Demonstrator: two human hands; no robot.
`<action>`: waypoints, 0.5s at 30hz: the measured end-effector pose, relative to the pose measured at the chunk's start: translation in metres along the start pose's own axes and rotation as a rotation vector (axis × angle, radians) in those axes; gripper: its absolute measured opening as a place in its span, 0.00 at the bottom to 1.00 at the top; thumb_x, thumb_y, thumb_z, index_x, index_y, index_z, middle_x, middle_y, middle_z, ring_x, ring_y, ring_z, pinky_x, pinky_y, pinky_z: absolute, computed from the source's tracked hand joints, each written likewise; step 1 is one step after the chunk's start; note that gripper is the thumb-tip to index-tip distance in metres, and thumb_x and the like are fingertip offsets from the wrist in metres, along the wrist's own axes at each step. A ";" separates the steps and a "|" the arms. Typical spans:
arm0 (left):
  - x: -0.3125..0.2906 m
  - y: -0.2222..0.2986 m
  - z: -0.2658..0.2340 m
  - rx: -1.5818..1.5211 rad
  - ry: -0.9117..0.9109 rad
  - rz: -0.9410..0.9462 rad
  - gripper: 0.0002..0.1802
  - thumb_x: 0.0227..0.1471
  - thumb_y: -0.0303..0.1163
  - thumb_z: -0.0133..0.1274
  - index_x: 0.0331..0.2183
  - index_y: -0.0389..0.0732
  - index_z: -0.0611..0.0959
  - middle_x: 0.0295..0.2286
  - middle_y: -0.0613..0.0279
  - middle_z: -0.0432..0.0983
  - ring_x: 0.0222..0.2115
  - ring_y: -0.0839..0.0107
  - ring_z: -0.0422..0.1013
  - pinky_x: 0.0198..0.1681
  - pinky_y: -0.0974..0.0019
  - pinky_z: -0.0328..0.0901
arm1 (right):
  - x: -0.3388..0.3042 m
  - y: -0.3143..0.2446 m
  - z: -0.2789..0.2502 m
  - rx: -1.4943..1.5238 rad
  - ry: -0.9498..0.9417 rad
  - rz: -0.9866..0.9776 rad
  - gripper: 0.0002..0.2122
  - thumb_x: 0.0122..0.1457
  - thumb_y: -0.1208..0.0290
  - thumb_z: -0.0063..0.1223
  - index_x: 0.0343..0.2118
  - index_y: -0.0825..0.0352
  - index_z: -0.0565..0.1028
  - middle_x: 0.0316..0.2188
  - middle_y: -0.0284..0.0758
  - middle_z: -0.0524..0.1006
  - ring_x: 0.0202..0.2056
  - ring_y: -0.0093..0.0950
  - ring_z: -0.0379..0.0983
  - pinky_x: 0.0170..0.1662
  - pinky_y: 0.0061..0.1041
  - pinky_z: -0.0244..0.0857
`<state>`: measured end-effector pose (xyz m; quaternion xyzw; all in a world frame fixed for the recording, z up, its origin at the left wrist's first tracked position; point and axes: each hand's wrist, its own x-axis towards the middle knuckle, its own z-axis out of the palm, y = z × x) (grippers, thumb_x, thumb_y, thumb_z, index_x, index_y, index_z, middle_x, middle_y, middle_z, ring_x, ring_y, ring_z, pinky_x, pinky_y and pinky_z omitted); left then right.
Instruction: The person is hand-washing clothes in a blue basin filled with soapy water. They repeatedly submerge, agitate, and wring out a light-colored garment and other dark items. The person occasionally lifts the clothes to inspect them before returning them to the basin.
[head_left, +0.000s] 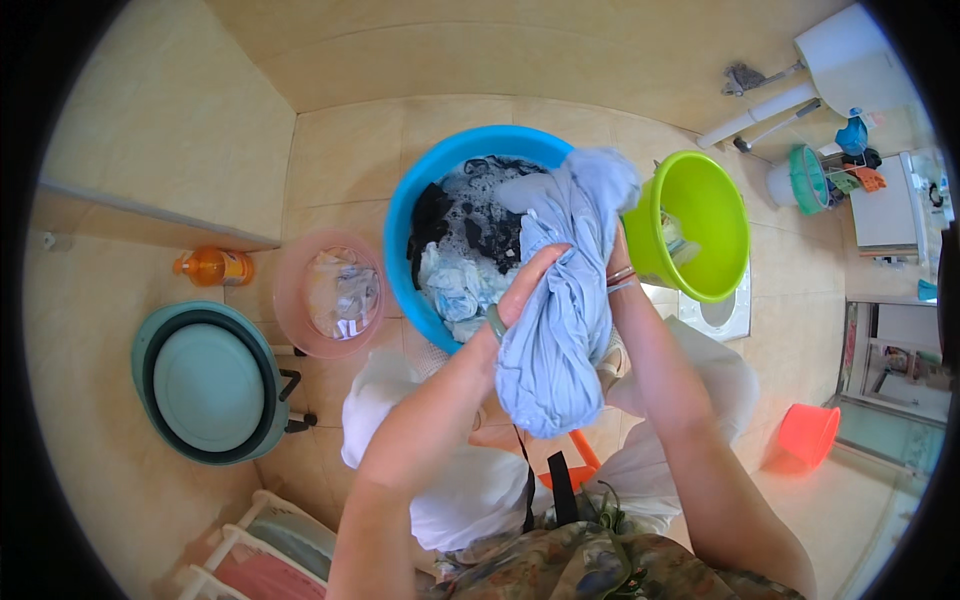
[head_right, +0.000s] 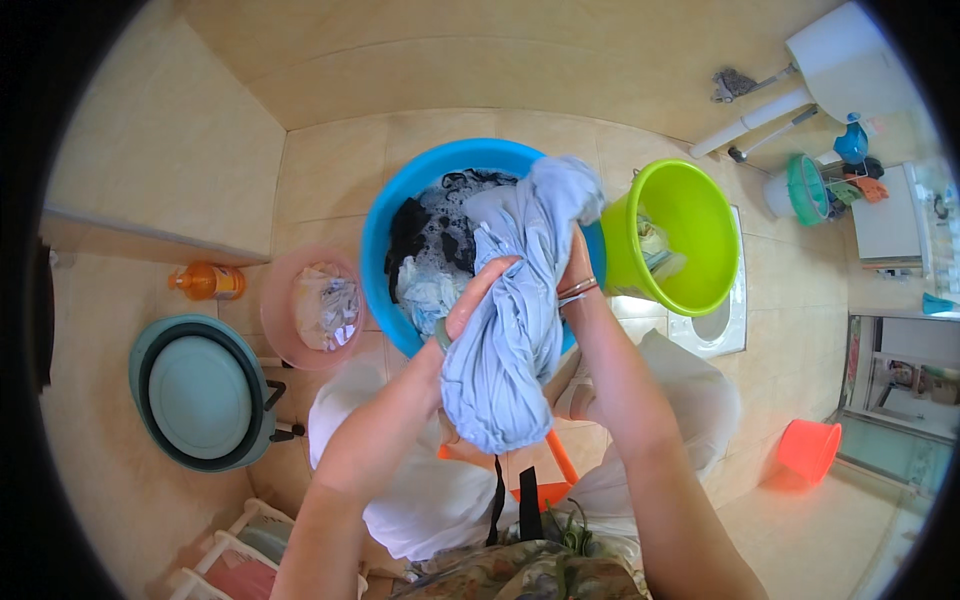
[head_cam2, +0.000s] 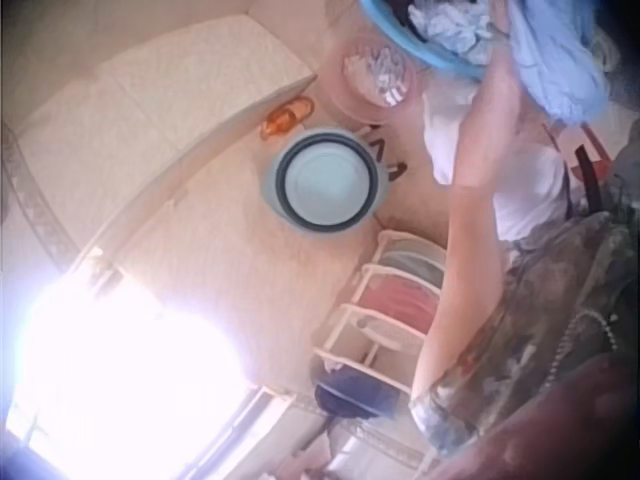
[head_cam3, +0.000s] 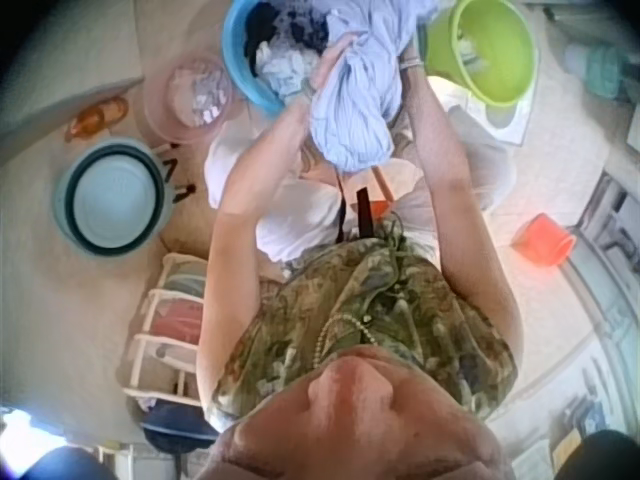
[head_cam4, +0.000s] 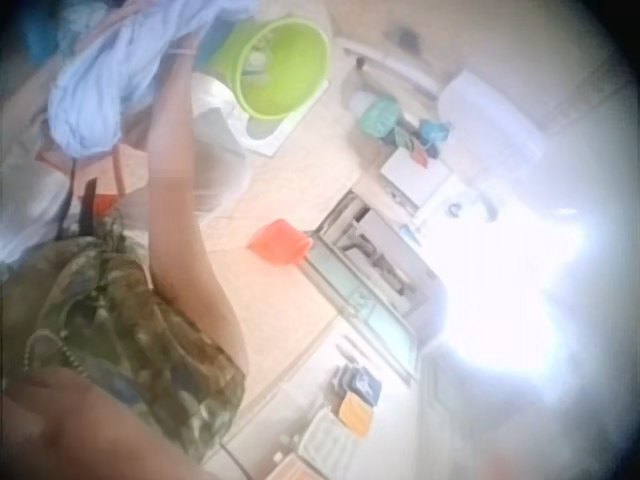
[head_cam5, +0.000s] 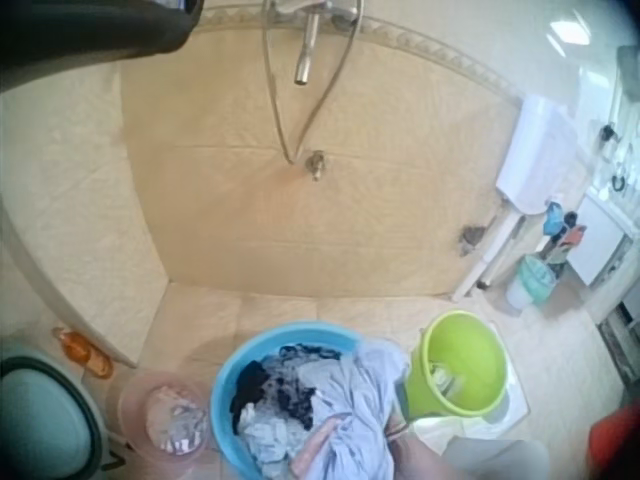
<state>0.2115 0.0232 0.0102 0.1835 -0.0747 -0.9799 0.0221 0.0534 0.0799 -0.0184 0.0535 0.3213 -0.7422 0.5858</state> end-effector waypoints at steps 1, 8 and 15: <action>0.004 0.003 -0.003 0.046 0.037 -0.053 0.21 0.55 0.41 0.51 0.45 0.36 0.76 0.39 0.55 0.77 0.39 0.69 0.74 0.45 0.66 0.69 | -0.001 -0.003 0.007 -0.058 0.004 -0.011 0.22 0.59 0.61 0.51 0.51 0.71 0.68 0.46 0.38 0.74 0.46 0.29 0.72 0.51 0.31 0.65; 0.029 -0.020 -0.009 0.881 0.330 0.352 0.24 0.46 0.35 0.54 0.44 0.30 0.76 0.36 0.56 0.77 0.37 0.70 0.73 0.43 0.65 0.67 | 0.019 -0.018 -0.006 -0.753 0.106 -0.206 0.19 0.51 0.70 0.57 0.45 0.73 0.73 0.41 0.39 0.77 0.41 0.27 0.74 0.44 0.28 0.69; 0.047 -0.055 -0.037 1.136 0.575 0.467 0.34 0.45 0.38 0.57 0.51 0.32 0.68 0.45 0.47 0.72 0.47 0.59 0.69 0.52 0.62 0.61 | 0.016 0.001 0.010 -1.534 0.138 -0.425 0.23 0.42 0.71 0.64 0.44 0.68 0.74 0.40 0.50 0.75 0.44 0.45 0.72 0.49 0.36 0.65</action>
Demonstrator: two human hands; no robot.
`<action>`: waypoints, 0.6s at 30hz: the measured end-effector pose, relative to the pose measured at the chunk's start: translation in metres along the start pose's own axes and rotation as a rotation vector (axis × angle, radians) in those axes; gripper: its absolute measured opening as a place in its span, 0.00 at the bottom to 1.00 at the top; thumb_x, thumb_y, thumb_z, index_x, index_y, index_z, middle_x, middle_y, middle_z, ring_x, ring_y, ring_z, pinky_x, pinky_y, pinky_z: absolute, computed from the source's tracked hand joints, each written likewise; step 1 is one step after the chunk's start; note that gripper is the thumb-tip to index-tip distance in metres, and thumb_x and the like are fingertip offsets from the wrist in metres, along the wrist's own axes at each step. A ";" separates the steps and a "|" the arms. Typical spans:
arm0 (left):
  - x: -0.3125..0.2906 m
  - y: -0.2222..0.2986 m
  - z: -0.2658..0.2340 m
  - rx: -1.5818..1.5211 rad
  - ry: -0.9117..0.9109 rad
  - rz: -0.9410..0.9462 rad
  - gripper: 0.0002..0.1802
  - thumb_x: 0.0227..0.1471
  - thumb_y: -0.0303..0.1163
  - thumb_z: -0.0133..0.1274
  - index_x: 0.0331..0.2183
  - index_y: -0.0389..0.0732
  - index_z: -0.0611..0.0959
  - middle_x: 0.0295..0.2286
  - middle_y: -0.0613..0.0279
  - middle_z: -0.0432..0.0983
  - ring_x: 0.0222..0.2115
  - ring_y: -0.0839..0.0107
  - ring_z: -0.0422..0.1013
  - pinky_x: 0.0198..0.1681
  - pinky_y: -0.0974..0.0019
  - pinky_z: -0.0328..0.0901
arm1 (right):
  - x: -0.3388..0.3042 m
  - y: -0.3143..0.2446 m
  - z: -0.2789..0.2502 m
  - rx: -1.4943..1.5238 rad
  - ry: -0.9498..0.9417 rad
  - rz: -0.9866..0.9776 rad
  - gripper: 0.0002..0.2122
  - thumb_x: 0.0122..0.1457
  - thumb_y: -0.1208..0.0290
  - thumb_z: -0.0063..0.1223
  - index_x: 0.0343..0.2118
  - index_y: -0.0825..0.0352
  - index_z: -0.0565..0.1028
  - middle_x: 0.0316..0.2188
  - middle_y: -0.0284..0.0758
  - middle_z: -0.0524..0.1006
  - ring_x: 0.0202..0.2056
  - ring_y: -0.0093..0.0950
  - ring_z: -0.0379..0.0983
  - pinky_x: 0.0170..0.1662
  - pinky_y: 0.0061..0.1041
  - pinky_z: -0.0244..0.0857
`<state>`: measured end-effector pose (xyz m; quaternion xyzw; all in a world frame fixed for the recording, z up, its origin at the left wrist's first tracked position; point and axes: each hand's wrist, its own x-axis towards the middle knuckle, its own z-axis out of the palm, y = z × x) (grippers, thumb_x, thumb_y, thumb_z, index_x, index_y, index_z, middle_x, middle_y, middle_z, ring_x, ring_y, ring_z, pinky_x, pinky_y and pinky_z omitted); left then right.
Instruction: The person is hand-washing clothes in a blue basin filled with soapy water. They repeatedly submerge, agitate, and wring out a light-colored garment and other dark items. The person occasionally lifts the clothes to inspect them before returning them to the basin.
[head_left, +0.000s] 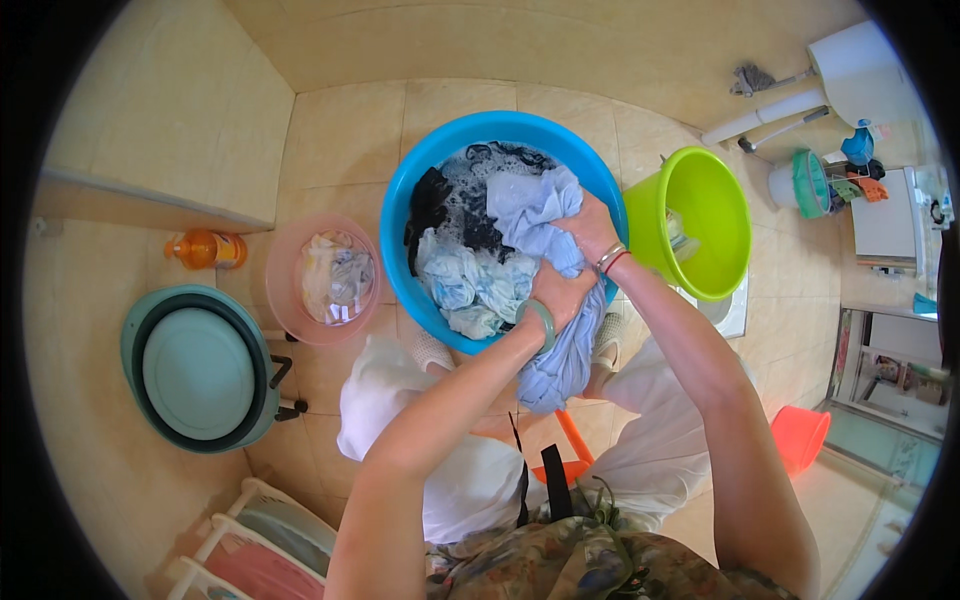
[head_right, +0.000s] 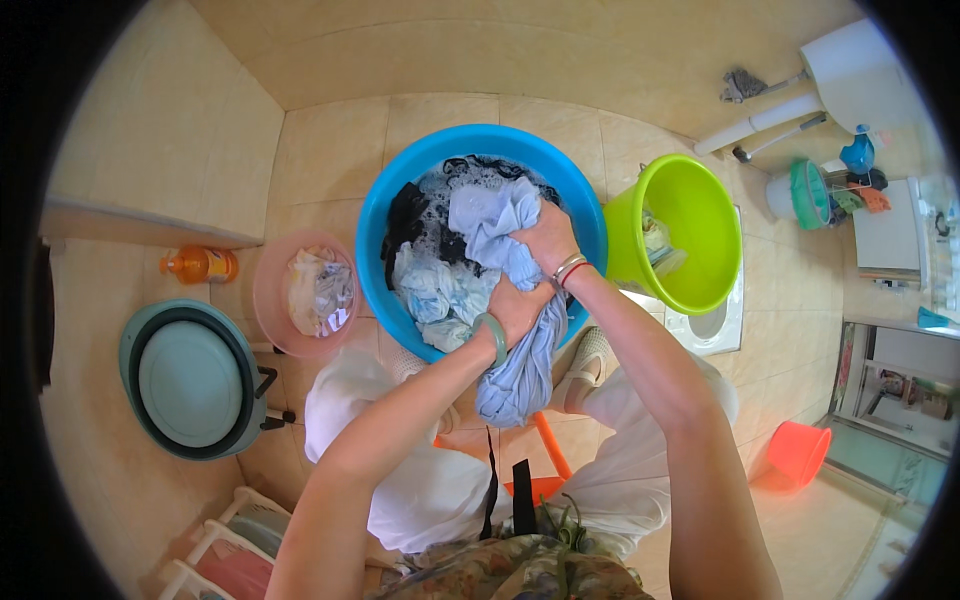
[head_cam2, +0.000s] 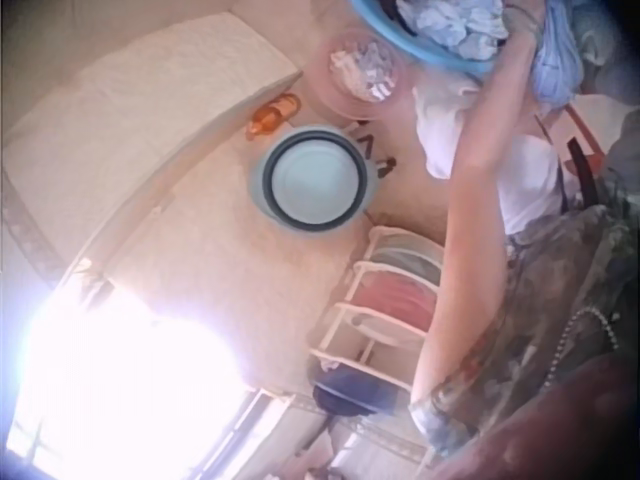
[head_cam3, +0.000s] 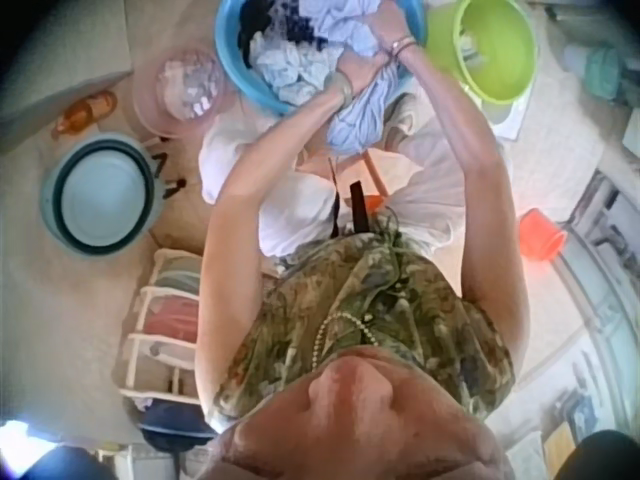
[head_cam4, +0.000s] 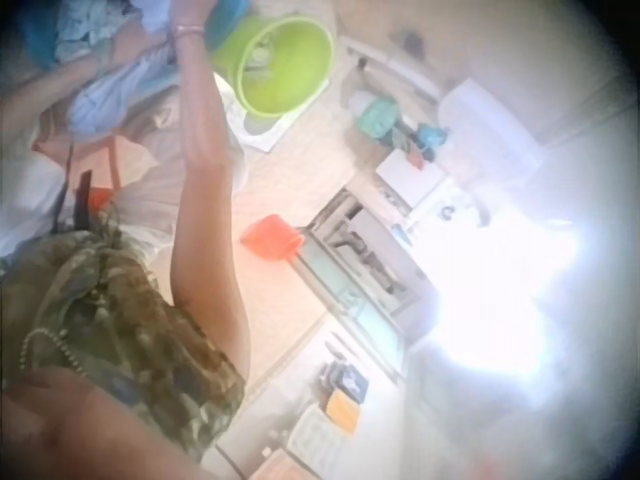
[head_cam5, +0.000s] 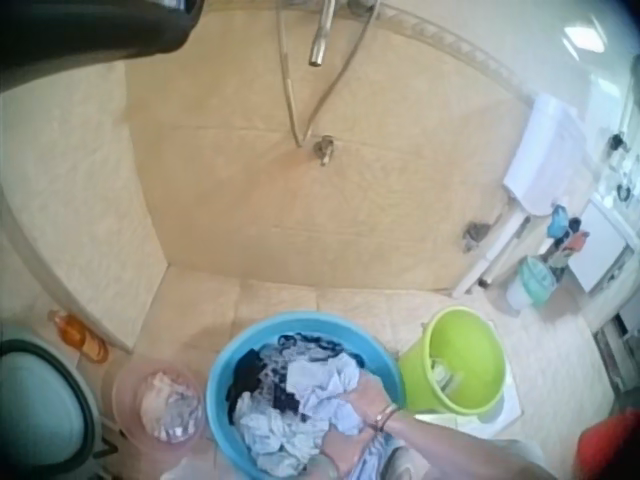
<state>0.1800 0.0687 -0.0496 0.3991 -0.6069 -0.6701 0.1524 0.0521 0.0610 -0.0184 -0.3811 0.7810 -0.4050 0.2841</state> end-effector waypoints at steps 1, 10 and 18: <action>0.001 -0.002 0.001 -0.023 0.005 0.027 0.33 0.45 0.38 0.57 0.50 0.32 0.69 0.44 0.48 0.73 0.46 0.60 0.70 0.51 0.62 0.62 | -0.001 0.002 0.002 -0.109 0.006 0.005 0.22 0.42 0.71 0.63 0.44 0.68 0.74 0.40 0.50 0.74 0.44 0.47 0.71 0.48 0.37 0.65; 0.010 0.049 -0.037 -1.163 -0.375 -0.412 0.26 0.52 0.42 0.55 0.51 0.43 0.71 0.47 0.60 0.72 0.41 0.67 0.73 0.47 0.61 0.68 | 0.003 -0.018 -0.013 -0.421 0.034 -0.017 0.21 0.47 0.71 0.54 0.48 0.65 0.70 0.43 0.51 0.68 0.45 0.52 0.67 0.49 0.41 0.64; 0.011 0.069 -0.053 -1.174 -0.400 -0.476 0.32 0.55 0.55 0.49 0.54 0.44 0.70 0.48 0.62 0.72 0.47 0.66 0.70 0.53 0.60 0.64 | -0.034 -0.074 -0.026 -0.314 -0.167 -0.213 0.34 0.47 0.68 0.56 0.57 0.74 0.58 0.52 0.54 0.66 0.51 0.48 0.63 0.56 0.38 0.57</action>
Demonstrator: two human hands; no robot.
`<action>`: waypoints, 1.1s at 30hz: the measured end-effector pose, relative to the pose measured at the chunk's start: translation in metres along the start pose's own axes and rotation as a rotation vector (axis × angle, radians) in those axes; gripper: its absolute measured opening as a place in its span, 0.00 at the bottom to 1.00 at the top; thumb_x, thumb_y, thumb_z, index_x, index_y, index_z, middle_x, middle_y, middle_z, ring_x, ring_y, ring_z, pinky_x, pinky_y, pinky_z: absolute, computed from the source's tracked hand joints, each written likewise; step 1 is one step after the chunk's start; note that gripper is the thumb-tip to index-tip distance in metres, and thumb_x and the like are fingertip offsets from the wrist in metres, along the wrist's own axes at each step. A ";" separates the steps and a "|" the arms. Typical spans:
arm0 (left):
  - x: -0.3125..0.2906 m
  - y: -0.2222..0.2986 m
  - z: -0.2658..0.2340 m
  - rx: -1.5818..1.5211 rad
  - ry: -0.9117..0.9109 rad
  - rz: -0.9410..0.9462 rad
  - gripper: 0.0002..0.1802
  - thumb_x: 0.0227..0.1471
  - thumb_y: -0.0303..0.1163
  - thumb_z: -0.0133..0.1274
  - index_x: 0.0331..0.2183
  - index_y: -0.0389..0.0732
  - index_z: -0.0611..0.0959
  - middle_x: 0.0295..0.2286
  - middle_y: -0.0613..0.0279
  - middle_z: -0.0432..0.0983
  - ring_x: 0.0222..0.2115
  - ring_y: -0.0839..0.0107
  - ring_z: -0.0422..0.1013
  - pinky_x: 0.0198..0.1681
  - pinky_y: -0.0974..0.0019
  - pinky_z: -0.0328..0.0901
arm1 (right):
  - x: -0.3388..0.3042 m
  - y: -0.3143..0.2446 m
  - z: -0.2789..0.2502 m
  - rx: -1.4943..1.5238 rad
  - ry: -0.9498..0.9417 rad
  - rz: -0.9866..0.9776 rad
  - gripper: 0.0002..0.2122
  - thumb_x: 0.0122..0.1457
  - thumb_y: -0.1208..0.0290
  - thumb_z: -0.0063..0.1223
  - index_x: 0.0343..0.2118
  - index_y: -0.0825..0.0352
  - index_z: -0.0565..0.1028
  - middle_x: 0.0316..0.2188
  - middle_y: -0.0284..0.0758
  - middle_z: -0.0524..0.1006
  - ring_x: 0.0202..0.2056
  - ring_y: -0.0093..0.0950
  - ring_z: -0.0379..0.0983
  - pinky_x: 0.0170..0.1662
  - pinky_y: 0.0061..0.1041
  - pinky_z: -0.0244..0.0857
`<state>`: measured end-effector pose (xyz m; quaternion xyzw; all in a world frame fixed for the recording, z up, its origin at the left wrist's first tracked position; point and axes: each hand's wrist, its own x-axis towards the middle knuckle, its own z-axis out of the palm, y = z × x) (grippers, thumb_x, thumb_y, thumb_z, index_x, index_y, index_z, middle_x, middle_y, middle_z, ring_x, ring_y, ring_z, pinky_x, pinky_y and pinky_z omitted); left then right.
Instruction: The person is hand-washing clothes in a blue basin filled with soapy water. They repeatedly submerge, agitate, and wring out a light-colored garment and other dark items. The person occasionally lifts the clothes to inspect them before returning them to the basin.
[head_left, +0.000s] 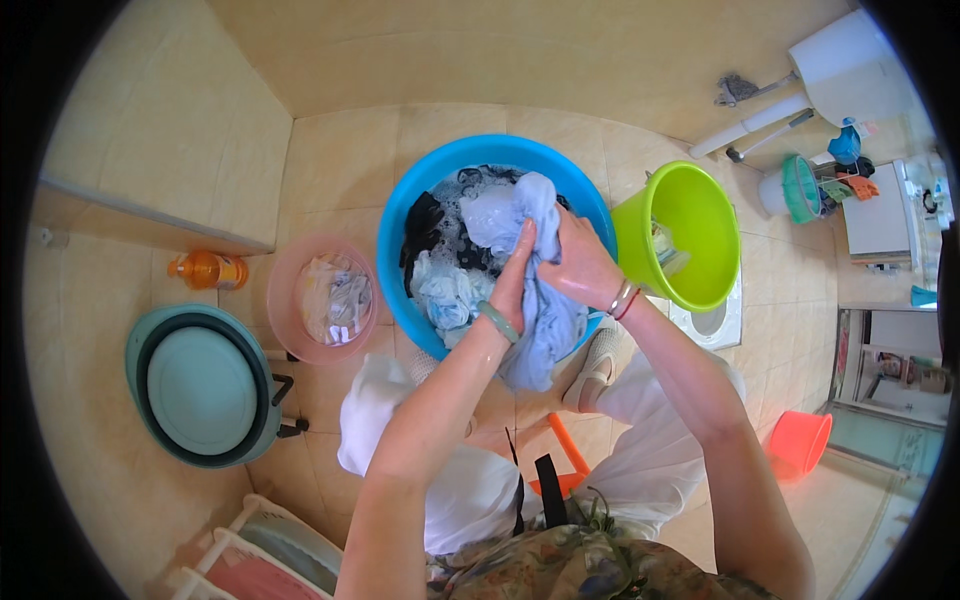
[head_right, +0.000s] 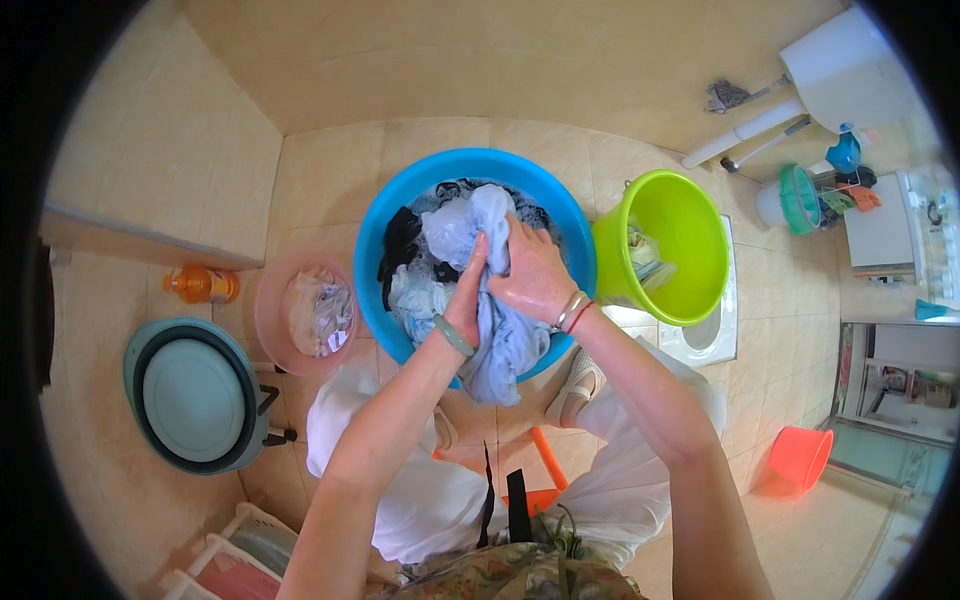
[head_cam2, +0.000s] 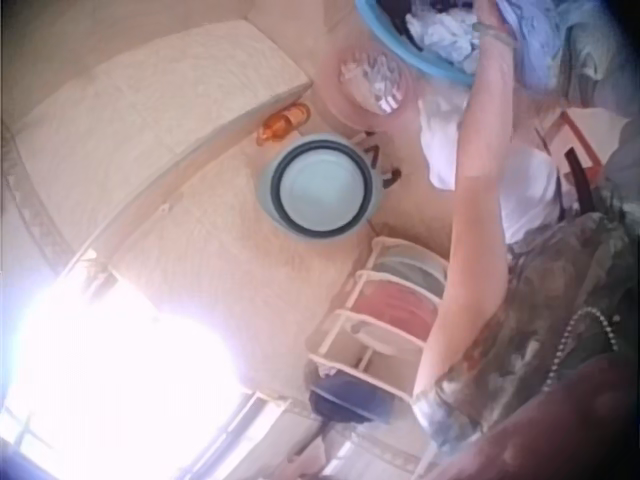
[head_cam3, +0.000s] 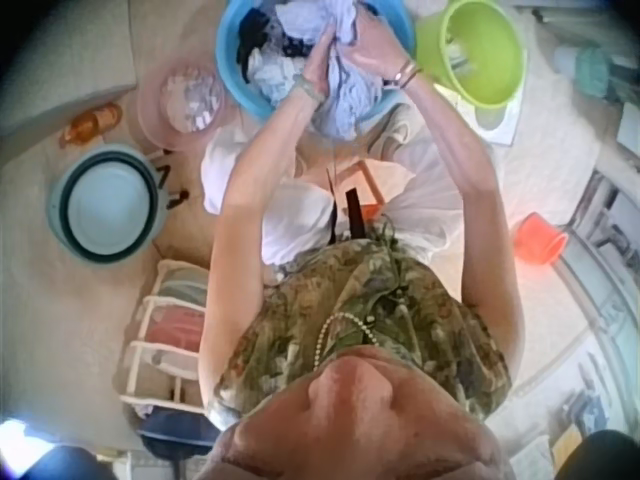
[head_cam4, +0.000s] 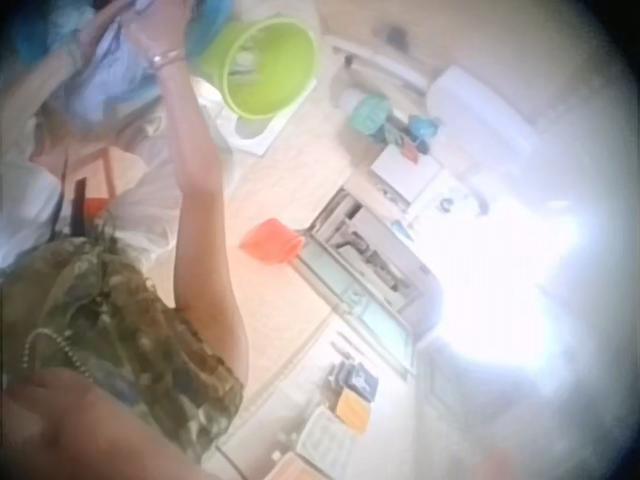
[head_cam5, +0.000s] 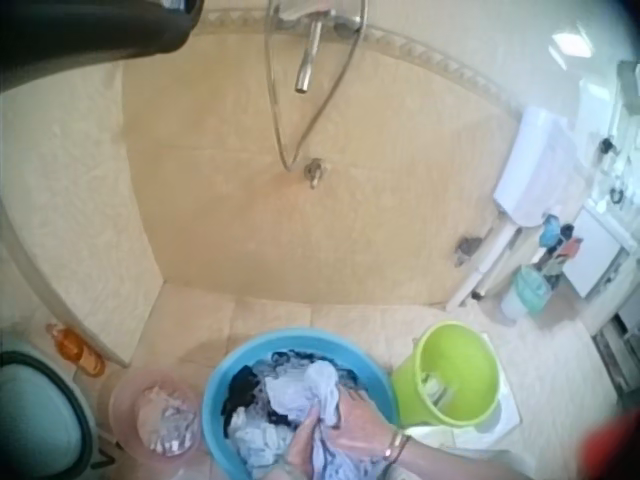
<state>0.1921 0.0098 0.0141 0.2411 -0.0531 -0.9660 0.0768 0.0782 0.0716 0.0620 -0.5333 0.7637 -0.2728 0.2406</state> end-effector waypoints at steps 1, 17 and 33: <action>0.001 0.002 -0.004 -0.028 -0.010 -0.001 0.31 0.56 0.54 0.49 0.54 0.44 0.71 0.48 0.62 0.73 0.47 0.65 0.70 0.53 0.59 0.64 | -0.002 -0.013 -0.007 0.103 -0.010 -0.023 0.36 0.47 0.67 0.57 0.59 0.74 0.56 0.52 0.54 0.66 0.52 0.47 0.64 0.55 0.36 0.57; -0.013 -0.006 -0.008 -0.079 -0.013 -0.151 0.27 0.57 0.50 0.47 0.50 0.40 0.75 0.45 0.59 0.76 0.43 0.64 0.73 0.51 0.57 0.66 | 0.037 0.106 0.043 1.772 -0.048 0.453 0.41 0.55 0.34 0.41 0.61 0.65 0.56 0.55 0.46 0.66 0.55 0.36 0.65 0.59 0.38 0.56; 0.044 -0.026 -0.063 0.401 0.333 0.144 0.28 0.57 0.45 0.48 0.52 0.35 0.70 0.42 0.58 0.74 0.40 0.69 0.73 0.45 0.64 0.68 | 0.061 0.049 0.012 0.340 -0.022 0.136 0.19 0.46 0.60 0.66 0.37 0.66 0.75 0.32 0.37 0.77 0.35 0.25 0.72 0.40 0.25 0.67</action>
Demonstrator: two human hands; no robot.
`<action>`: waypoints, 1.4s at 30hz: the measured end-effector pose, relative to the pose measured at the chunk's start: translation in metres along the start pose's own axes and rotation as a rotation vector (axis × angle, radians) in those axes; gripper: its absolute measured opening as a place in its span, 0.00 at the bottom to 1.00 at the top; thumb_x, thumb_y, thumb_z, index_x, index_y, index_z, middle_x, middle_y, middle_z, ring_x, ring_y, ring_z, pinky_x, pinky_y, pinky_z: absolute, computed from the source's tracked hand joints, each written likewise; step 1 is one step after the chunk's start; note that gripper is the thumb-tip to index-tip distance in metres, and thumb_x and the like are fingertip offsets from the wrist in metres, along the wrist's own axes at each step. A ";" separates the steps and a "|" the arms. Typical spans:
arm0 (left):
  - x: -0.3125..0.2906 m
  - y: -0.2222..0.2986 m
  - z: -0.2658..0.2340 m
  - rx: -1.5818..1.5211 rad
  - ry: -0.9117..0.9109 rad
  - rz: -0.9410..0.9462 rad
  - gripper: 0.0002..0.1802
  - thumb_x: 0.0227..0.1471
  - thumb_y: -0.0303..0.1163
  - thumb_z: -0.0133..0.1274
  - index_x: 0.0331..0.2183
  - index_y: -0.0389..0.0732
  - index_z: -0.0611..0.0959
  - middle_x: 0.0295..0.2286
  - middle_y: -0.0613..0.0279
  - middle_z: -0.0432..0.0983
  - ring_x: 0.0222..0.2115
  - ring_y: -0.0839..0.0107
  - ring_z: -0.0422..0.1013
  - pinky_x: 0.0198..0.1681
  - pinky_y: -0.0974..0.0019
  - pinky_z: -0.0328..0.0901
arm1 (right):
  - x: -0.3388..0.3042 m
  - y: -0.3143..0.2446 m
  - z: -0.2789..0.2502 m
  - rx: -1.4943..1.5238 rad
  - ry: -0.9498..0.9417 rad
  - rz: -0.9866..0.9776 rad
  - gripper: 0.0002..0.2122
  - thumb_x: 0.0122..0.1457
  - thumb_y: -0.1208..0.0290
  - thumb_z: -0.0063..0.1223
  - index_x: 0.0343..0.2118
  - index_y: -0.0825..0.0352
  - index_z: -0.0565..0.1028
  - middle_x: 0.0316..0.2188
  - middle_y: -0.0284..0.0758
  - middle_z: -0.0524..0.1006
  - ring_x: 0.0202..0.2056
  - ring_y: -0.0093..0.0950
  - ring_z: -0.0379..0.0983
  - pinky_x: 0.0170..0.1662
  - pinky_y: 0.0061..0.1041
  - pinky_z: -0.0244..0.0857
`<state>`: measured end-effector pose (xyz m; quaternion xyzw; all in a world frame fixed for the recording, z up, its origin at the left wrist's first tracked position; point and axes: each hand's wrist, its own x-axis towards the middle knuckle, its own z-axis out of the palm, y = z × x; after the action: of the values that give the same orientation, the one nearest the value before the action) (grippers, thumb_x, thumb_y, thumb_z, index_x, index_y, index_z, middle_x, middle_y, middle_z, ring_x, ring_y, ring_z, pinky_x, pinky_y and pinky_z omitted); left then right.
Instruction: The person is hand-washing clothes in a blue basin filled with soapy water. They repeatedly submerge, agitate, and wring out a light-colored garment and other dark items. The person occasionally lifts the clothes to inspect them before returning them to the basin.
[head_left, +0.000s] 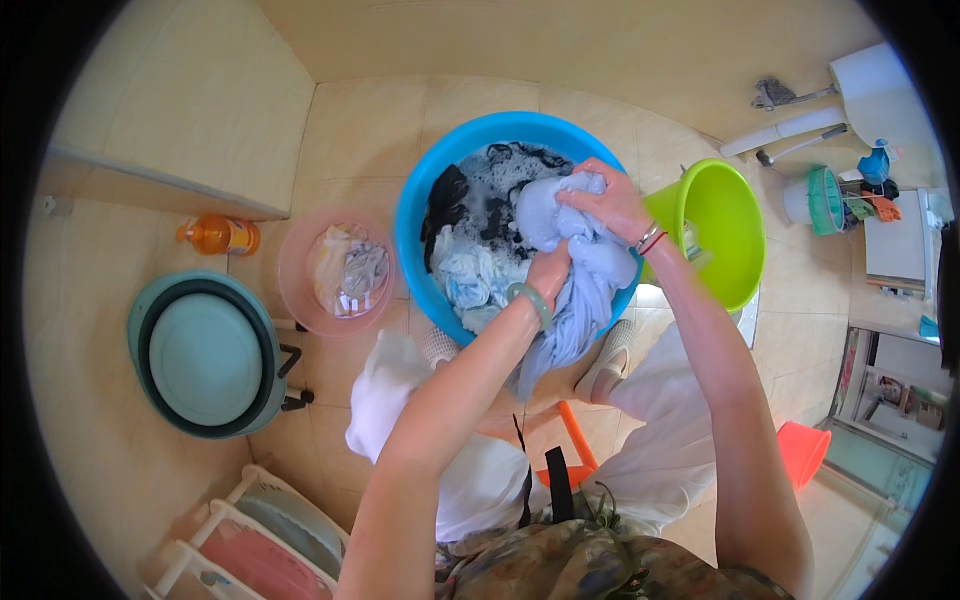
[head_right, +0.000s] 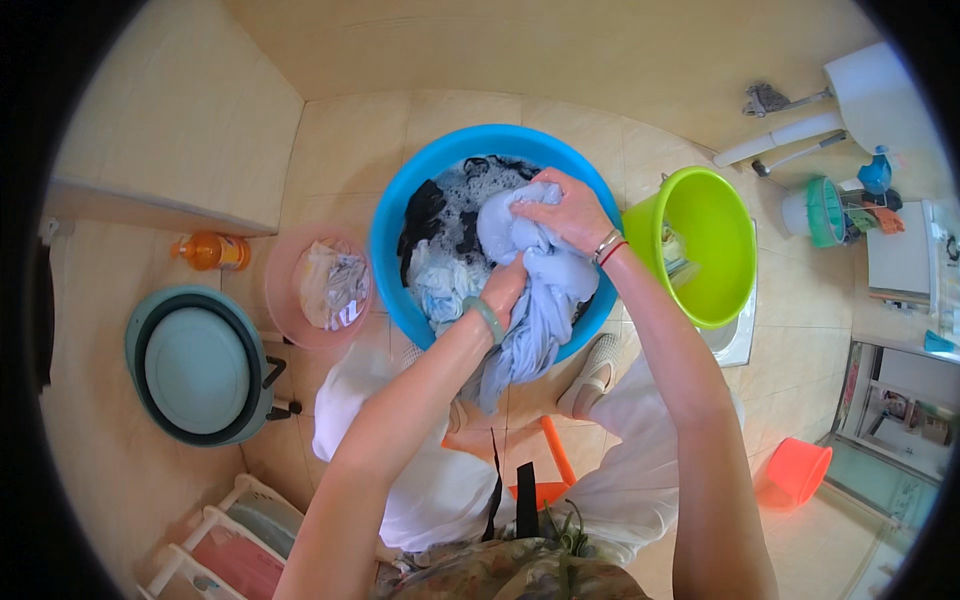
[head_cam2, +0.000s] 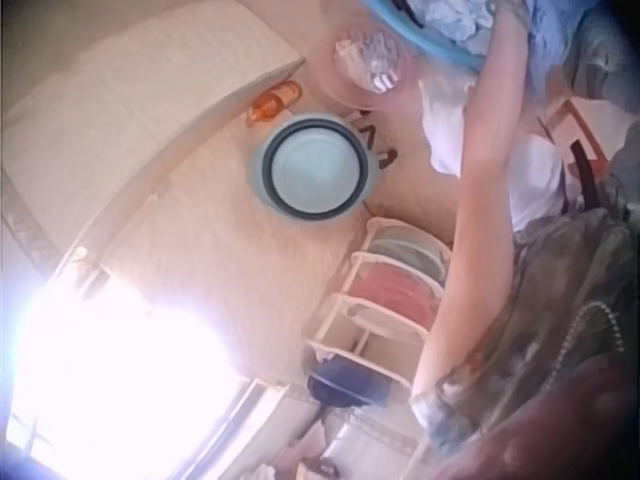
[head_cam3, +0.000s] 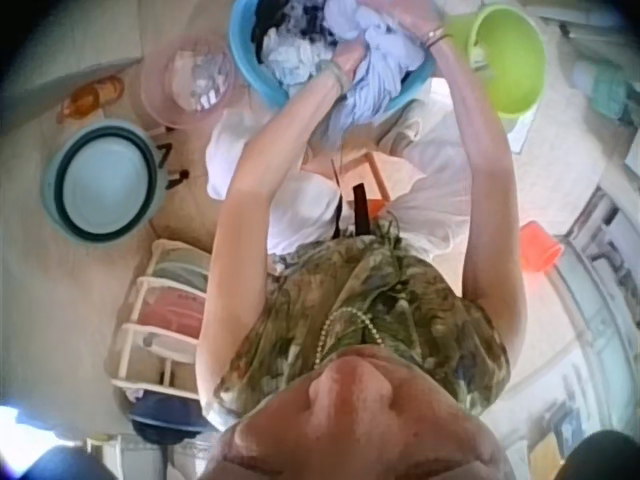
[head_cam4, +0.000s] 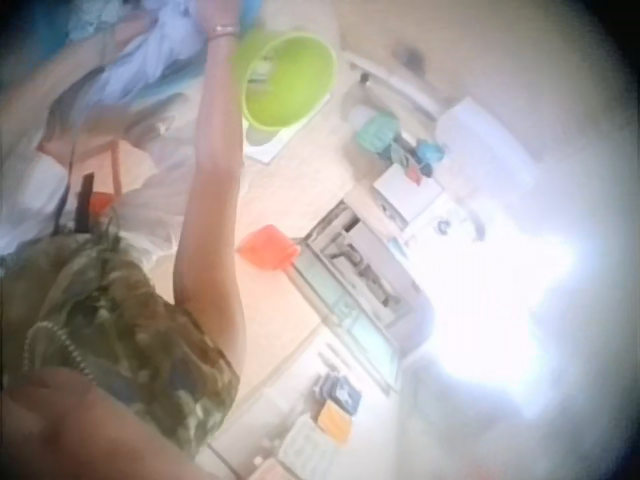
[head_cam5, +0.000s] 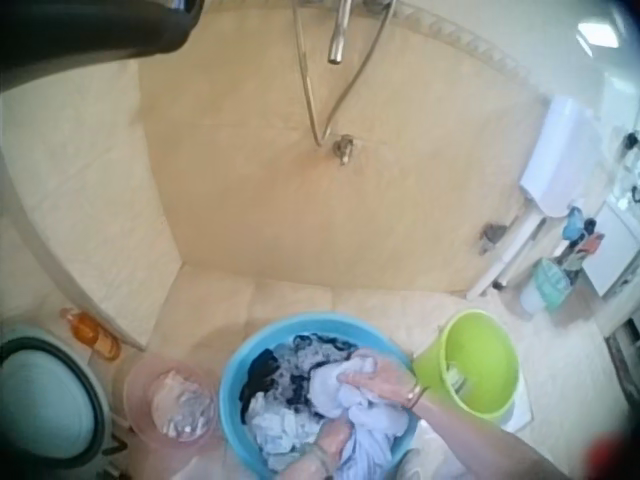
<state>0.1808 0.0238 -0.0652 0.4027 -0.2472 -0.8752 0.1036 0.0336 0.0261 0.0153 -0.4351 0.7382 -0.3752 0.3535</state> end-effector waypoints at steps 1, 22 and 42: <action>0.000 0.000 0.006 0.042 0.035 -0.018 0.29 0.58 0.45 0.47 0.52 0.33 0.69 0.43 0.57 0.74 0.40 0.69 0.72 0.44 0.64 0.67 | -0.001 -0.001 -0.002 -0.103 0.013 -0.012 0.18 0.46 0.61 0.65 0.37 0.66 0.75 0.31 0.38 0.77 0.34 0.26 0.73 0.39 0.26 0.67; 0.003 0.001 0.020 0.310 0.318 0.490 0.34 0.53 0.29 0.50 0.58 0.34 0.56 0.51 0.47 0.67 0.52 0.60 0.65 0.54 0.64 0.59 | -0.032 -0.012 0.027 -0.267 0.365 -0.172 0.24 0.46 0.64 0.61 0.48 0.61 0.69 0.46 0.45 0.69 0.45 0.45 0.70 0.48 0.36 0.65; -0.032 0.024 0.038 0.295 -0.194 0.585 0.49 0.48 0.39 0.63 0.59 0.32 0.51 0.55 0.53 0.60 0.53 0.65 0.61 0.57 0.65 0.58 | -0.041 -0.059 -0.006 0.677 -0.004 0.224 0.33 0.58 0.47 0.51 0.57 0.70 0.63 0.55 0.39 0.67 0.56 0.30 0.62 0.57 0.26 0.56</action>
<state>0.1720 0.0285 -0.0108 0.2403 -0.4851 -0.7973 0.2669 0.0655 0.0453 0.0769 -0.2104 0.6143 -0.5567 0.5181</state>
